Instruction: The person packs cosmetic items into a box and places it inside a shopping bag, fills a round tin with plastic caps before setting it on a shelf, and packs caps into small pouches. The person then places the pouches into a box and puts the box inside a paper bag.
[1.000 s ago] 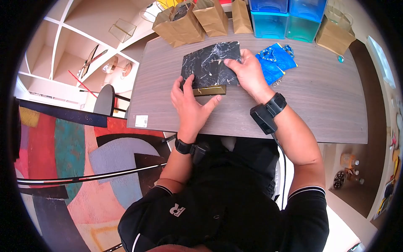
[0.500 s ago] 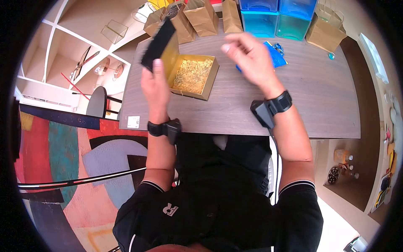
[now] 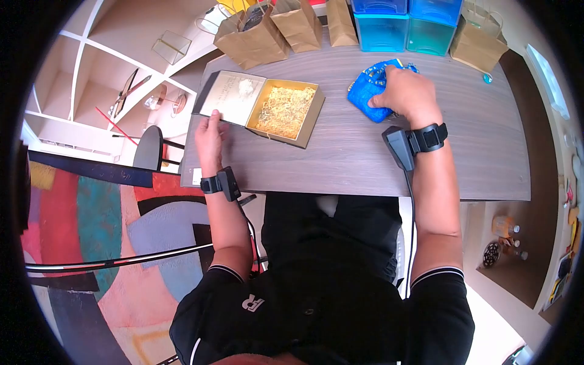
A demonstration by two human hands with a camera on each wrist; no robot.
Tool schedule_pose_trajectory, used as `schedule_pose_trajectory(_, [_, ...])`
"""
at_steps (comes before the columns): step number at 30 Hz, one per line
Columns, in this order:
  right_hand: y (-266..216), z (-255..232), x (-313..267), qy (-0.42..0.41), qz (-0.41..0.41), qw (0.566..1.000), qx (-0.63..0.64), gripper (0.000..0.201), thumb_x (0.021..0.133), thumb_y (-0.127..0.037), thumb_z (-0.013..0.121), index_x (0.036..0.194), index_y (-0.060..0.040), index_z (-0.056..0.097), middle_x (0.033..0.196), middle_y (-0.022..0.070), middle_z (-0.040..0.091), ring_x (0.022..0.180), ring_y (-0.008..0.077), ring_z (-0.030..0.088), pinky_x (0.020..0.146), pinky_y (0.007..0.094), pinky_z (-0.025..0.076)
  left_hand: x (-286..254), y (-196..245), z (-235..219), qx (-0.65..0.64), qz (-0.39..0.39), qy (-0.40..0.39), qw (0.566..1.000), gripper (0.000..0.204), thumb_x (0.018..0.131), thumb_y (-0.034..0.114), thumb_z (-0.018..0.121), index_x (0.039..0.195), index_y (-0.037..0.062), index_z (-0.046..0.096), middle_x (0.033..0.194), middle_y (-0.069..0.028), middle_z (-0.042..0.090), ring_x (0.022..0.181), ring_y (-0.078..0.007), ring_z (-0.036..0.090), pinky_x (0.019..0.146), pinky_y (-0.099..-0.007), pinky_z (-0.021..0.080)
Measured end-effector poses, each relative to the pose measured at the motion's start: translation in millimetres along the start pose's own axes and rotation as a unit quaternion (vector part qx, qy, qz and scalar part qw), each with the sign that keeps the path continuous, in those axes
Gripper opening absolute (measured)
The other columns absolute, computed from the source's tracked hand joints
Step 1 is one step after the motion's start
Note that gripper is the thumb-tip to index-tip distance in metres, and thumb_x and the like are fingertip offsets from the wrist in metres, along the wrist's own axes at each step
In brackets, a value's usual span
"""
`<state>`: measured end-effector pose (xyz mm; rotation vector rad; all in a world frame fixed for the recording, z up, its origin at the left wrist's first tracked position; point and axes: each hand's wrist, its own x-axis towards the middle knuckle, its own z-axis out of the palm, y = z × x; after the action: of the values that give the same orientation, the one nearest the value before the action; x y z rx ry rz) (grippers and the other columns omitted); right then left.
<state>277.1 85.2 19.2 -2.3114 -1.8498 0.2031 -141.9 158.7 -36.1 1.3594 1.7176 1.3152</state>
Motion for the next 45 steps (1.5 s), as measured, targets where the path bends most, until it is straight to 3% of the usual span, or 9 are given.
schedule_pose_trajectory(6, [-4,19,4,-0.006,-0.095,0.991,0.094,0.062,0.075,-0.025,0.078,0.132,-0.006,0.06,0.113,0.0223,0.072,0.107,0.0367,0.069,0.091,0.0442,0.055,-12,-10,-12,0.166,0.077,0.056,0.981,0.05,0.093,0.038,0.072,0.112,-0.007,0.067,0.109,-0.0237,0.066,0.098,-0.0325,0.066,0.088,-0.0401,0.051])
schedule_pose_trajectory(11, [-5,24,5,0.005,-0.241,0.848,0.471,0.068,0.081,-0.006,0.074,0.144,-0.0009,0.049,0.123,0.0144,0.068,0.11,0.0212,0.066,0.096,0.0353,0.053,-51,42,-6,0.208,0.296,0.174,0.916,0.053,0.088,0.024,0.078,0.133,0.0015,0.058,0.132,-0.0185,0.055,0.116,-0.0294,0.059,0.09,-0.0388,0.051])
schedule_pose_trajectory(17, [-34,32,-2,-0.023,-0.205,0.71,0.673,0.067,0.09,-0.009,0.077,0.146,0.0006,0.042,0.121,0.0095,0.068,0.104,0.013,0.066,0.086,0.0279,0.057,-101,98,38,0.006,0.33,-0.249,0.911,0.093,0.076,0.026,0.089,0.152,0.0062,0.04,0.14,-0.0151,0.049,0.115,-0.0249,0.062,0.086,-0.0344,0.053])
schedule_pose_trajectory(22, [-62,55,-14,-0.04,-0.235,0.621,0.747,0.061,0.091,-0.002,0.074,0.144,0.0004,0.043,0.124,0.0098,0.066,0.104,0.0122,0.066,0.086,0.0277,0.058,-104,119,69,0.1,0.362,-0.282,0.883,0.097,0.076,0.021,0.09,0.155,0.0049,0.036,0.143,-0.0116,0.048,0.113,-0.0208,0.061,0.083,-0.0326,0.055])
schedule_pose_trajectory(26, [-63,52,-20,-0.053,-0.273,0.606,0.745,0.063,0.091,0.002,0.073,0.146,0.0006,0.042,0.125,0.0104,0.065,0.107,0.0139,0.065,0.092,0.03,0.056,-77,100,86,-0.141,0.23,-0.312,0.911,0.073,0.09,0.01,0.075,0.153,0.0054,0.04,0.138,-0.0079,0.054,0.113,-0.0152,0.06,0.092,-0.0303,0.053])
schedule_pose_trajectory(28, [-60,44,-21,-0.074,-0.291,0.617,0.728,0.056,0.091,0.002,0.072,0.142,0.0005,0.048,0.12,0.0083,0.067,0.104,0.0132,0.066,0.093,0.0295,0.055,-67,96,86,-0.263,0.163,-0.323,0.894,0.065,0.094,0.006,0.07,0.152,0.0056,0.042,0.135,-0.0067,0.056,0.114,-0.0135,0.059,0.095,-0.0294,0.051])
schedule_pose_trajectory(34, [-9,27,17,0.25,-0.106,0.883,0.383,0.038,0.089,-0.025,0.074,0.119,-0.0031,0.067,0.108,0.0137,0.071,0.095,0.0229,0.069,0.084,0.0343,0.054,-18,89,34,-0.166,0.158,-0.323,0.918,0.047,0.099,0.005,0.062,0.145,0.0057,0.052,0.123,-0.004,0.063,0.104,-0.0082,0.059,0.092,-0.0252,0.051])
schedule_pose_trajectory(38, [29,30,34,0.313,-0.054,0.928,0.195,0.044,0.087,-0.032,0.073,0.12,-0.0029,0.068,0.112,0.0198,0.07,0.105,0.0348,0.066,0.091,0.0431,0.053,1,80,28,-0.046,0.101,-0.386,0.916,0.043,0.098,0.005,0.061,0.142,0.0066,0.058,0.135,-0.0031,0.061,0.116,-0.0127,0.058,0.102,-0.0285,0.046])
schedule_pose_trajectory(45, [45,30,39,0.18,0.083,0.978,0.065,0.063,0.083,-0.051,0.073,0.125,-0.004,0.067,0.122,0.0215,0.068,0.115,0.0383,0.064,0.095,0.0479,0.052,7,79,40,0.164,0.336,-0.357,0.856,0.041,0.093,0.005,0.066,0.133,0.01,0.065,0.135,-0.0123,0.059,0.116,-0.0262,0.061,0.1,-0.0348,0.049])
